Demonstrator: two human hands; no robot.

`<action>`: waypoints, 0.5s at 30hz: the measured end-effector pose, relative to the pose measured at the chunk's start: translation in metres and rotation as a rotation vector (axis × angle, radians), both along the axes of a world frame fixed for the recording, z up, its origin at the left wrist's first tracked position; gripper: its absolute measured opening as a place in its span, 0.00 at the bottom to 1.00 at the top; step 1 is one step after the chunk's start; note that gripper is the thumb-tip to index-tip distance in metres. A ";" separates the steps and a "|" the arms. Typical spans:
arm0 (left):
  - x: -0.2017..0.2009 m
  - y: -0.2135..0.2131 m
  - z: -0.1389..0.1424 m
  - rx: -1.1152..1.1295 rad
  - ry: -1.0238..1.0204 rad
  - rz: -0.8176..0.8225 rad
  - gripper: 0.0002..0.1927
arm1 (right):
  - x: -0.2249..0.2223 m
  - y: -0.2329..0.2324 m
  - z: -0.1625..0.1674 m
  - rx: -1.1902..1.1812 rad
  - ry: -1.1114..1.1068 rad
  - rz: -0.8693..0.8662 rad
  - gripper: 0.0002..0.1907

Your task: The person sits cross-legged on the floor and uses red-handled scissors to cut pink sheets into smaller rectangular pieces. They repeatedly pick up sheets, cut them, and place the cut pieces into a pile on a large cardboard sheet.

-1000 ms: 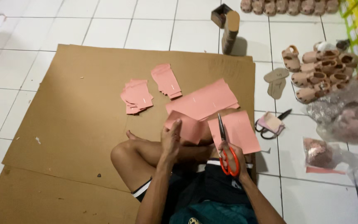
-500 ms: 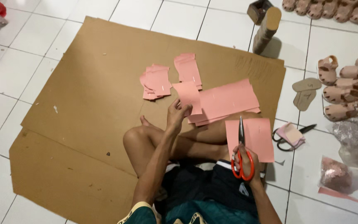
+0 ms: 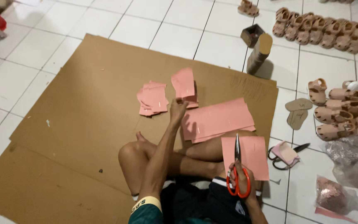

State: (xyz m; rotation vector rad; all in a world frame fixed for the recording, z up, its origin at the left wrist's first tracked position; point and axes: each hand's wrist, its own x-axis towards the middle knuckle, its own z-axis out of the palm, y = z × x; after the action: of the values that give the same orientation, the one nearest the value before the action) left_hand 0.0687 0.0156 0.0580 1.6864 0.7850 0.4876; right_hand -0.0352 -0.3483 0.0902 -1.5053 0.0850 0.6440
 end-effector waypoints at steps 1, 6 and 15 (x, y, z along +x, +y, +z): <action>-0.015 -0.019 -0.014 -0.203 -0.061 -0.108 0.20 | 0.000 0.000 0.000 0.015 0.014 -0.006 0.26; -0.094 -0.116 -0.059 -0.817 -0.039 -0.491 0.12 | -0.001 -0.001 0.001 -0.023 0.000 0.031 0.26; -0.131 -0.196 -0.046 -0.957 -0.097 -0.599 0.17 | -0.011 -0.004 0.008 0.028 -0.039 0.025 0.27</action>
State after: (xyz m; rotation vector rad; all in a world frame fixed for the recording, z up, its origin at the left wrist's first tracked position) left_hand -0.0624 -0.1801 0.0115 0.9011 0.3047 -0.2198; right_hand -0.0466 -0.3520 0.0978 -1.4930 0.0275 0.6332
